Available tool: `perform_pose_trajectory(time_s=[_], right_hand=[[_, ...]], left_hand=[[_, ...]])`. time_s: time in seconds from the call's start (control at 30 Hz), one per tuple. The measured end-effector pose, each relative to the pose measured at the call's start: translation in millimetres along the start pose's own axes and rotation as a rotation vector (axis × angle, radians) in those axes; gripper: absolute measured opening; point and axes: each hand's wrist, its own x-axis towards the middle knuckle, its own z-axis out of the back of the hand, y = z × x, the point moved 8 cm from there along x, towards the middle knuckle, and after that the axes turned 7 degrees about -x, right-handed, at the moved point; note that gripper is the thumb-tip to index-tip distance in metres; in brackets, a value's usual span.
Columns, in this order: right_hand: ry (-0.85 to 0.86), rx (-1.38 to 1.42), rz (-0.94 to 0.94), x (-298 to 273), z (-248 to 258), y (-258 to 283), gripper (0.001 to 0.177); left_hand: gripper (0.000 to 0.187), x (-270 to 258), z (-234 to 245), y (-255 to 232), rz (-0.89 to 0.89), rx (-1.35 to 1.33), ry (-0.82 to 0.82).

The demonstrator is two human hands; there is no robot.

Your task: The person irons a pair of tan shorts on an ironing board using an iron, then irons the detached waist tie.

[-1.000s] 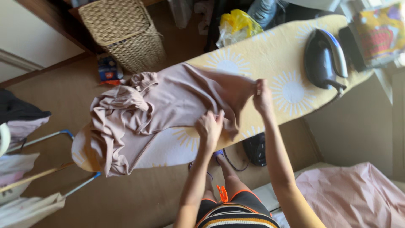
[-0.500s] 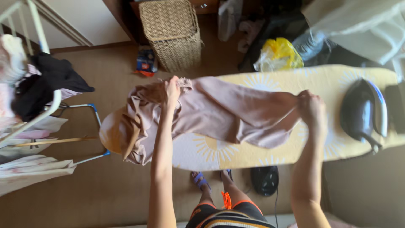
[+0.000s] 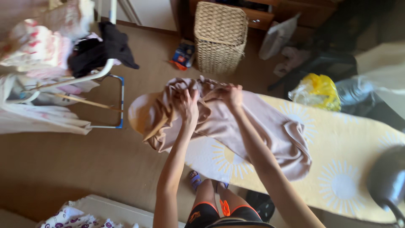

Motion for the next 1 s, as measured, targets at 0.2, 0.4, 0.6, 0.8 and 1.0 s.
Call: perform_pose_trajectory(time_s=[0.2,0.4,0.6,0.8,1.0], right_hand=[[-0.016,0.325,-0.306,32,99,-30,0.010],[-0.040,0.797,-0.279,30,204,48,0.014],[-0.181,0.937,-0.236,9,234,44,0.025],[-0.022,-0.214,-0.455,-97,185,-113,0.062],[0.272,-0.153,-0.796,-163,114,-136,0.092]], left_hand=[[0.039,-6,-27,79,0.294,-0.295,0.248],[0.079,-22,0,-45,0.399,-0.575,0.825],[0.043,17,-20,-94,0.054,-0.748,-0.079],[0.076,-57,12,-39,0.039,-0.512,0.270],[0.098,-46,70,-31,0.159,0.072,0.187]])
